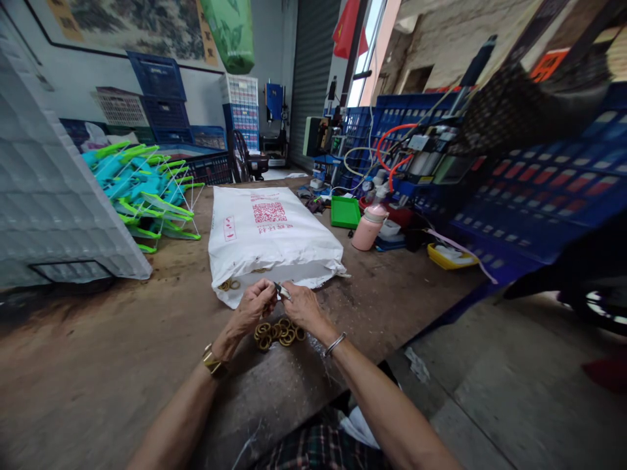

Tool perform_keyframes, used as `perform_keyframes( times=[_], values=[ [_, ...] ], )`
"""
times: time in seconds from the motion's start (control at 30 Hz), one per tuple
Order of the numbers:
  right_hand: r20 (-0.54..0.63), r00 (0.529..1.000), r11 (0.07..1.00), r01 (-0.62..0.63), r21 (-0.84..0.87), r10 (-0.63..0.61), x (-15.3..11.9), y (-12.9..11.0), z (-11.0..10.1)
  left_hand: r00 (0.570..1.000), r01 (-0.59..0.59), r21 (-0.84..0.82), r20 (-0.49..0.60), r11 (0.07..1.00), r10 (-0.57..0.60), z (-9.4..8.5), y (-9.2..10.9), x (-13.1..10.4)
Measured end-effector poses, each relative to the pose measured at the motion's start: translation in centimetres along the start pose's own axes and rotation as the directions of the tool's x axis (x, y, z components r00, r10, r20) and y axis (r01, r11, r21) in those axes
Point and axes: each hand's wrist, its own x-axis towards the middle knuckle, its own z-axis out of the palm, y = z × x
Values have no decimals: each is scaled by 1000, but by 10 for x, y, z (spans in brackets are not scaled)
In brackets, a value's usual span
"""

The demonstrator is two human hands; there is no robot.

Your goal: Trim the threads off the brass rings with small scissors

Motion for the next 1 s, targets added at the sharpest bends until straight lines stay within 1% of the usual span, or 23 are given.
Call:
perform_keyframes(
  times=[0.13, 0.23, 0.33, 0.43, 0.5, 0.53, 0.57, 0.63, 0.7, 0.77, 0.9, 1.0],
  values=[
    [35, 999, 1000, 12, -5, -12, 2, 0, -2, 999, -50, 18, 3, 999, 50, 0, 1, -2],
    [62, 998, 997, -21, -74, 26, 5, -1, -6, 1000, -22, -3, 20, 1000, 22, 0, 0, -2],
    [44, 997, 982, -59, -181, 68, 8, 0, -7, 1000, 9, -50, 21, 999, -8, 1, 3, -4],
    [36, 992, 962, -110, -251, 123, 9, 9, -5, 998, 25, -161, 61, 987, -15, 2, 14, -8],
    [50, 984, 947, -149, -285, 170, 7, 17, -3, 995, 26, -265, 103, 964, 2, 0, 23, -11],
    [58, 982, 943, -154, -294, 179, 6, 20, -2, 995, 21, -316, 103, 948, 12, -2, 28, -11],
    [66, 983, 946, -146, -291, 172, 4, 23, 0, 996, 13, -361, 82, 932, 18, -4, 31, -11],
    [75, 990, 964, -98, -249, 120, 0, 24, 4, 1000, -12, -435, 0, 900, 13, -11, 34, -10],
    [95, 994, 983, -37, -178, 55, -4, 20, 10, 997, -38, -496, -78, 868, -1, -18, 34, -7],
    [131, 991, 994, 4, -106, 10, -8, 12, 16, 992, -52, -548, -127, 835, -22, -24, 33, -4],
    [198, 978, 998, 64, 9, -65, -13, -5, 29, 987, -52, -619, -154, 783, -56, -33, 35, -1],
    [219, 973, 996, 83, -21, -77, -14, -13, 37, 987, -56, -646, -149, 761, -54, -39, 36, -2]
  ],
)
